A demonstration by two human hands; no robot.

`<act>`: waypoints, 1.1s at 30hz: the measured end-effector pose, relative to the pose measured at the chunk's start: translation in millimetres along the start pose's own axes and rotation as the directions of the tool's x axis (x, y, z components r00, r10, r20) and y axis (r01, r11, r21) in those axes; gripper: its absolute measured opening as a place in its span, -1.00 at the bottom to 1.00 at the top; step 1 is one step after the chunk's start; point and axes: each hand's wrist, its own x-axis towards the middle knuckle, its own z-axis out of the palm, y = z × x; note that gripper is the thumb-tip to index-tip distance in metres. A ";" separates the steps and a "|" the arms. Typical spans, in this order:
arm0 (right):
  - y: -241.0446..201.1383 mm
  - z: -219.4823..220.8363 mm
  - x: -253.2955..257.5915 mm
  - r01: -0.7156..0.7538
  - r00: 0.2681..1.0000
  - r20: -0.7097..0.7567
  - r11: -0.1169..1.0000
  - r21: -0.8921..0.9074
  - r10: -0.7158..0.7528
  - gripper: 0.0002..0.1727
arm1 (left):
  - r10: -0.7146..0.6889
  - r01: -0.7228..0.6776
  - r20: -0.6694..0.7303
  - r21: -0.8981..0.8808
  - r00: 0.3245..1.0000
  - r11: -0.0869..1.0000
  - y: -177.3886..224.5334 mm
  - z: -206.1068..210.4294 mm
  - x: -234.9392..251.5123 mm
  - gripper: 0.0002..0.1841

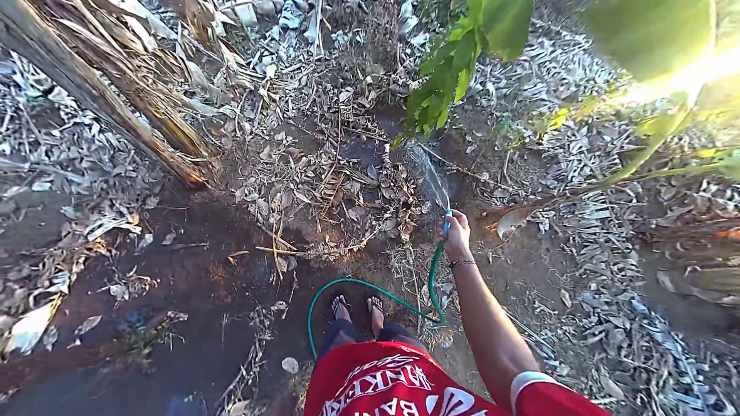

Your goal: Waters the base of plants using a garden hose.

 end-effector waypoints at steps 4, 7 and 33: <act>-4.3 20.1 -17.1 0.016 1.000 -0.027 1.000 0.006 -0.016 -0.71 | 0.078 -0.095 -0.094 -0.189 0.993 0.977 13.9 -24.7 59.0 -0.71; -7.9 36.2 -34.4 0.040 0.998 -0.040 0.999 0.022 -0.039 -0.72 | 0.140 -0.166 -0.143 -0.193 0.980 0.967 43.3 -48.9 99.3 -0.76; 71.8 26.8 -97.9 -0.087 0.996 -0.002 0.993 -0.076 0.087 -0.69 | 0.158 -0.160 -0.036 -0.060 0.987 0.985 82.3 -80.6 148.9 -0.78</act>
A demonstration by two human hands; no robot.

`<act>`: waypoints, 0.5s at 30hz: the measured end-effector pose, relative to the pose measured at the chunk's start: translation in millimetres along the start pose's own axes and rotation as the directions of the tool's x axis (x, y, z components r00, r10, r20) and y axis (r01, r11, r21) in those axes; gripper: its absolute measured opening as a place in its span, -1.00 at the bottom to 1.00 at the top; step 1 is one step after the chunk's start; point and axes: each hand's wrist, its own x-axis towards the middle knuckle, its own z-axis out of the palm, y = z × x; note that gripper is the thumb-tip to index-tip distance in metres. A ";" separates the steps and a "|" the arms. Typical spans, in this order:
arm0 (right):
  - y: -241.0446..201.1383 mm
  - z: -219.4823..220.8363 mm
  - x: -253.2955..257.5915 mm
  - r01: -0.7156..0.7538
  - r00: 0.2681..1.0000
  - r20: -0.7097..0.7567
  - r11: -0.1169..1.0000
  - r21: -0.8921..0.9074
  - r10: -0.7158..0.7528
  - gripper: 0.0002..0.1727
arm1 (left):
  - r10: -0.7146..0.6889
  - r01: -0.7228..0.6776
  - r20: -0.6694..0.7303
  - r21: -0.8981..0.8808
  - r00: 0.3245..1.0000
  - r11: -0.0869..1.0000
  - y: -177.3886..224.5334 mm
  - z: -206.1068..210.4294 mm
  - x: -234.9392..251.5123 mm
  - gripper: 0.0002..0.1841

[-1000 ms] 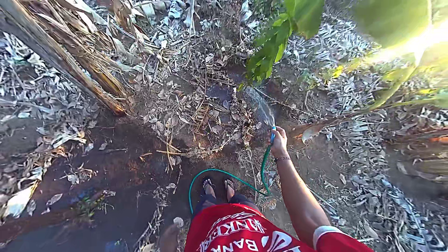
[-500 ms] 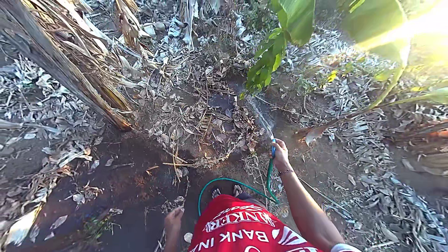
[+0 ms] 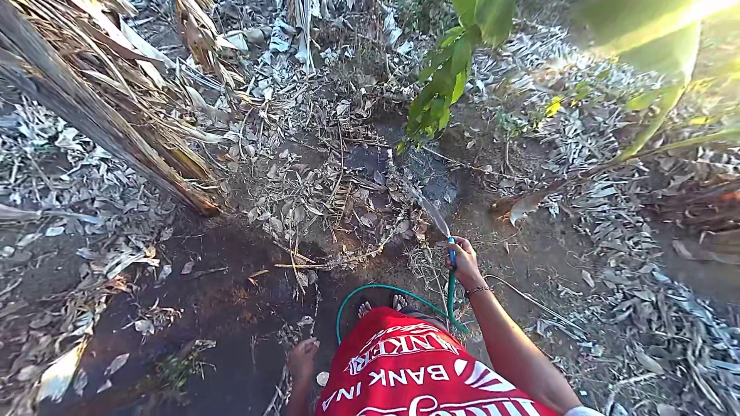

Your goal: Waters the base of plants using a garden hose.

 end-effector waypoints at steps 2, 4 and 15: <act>7.0 -3.1 -0.9 0.001 1.000 0.009 1.000 -0.005 -0.001 -0.69 | -0.018 0.018 0.006 -0.017 1.000 1.000 0.4 -4.1 -1.7 -0.77; 11.4 -6.9 0.5 0.009 1.000 0.017 1.000 -0.029 -0.008 -0.66 | -0.021 0.021 0.010 -0.014 1.000 1.000 0.6 -8.1 0.8 -0.77; -20.9 -143.8 51.9 0.181 0.983 0.117 0.825 -0.536 -0.139 -0.60 | -0.039 0.038 0.003 0.074 0.999 0.997 -2.8 -26.0 -3.3 -0.78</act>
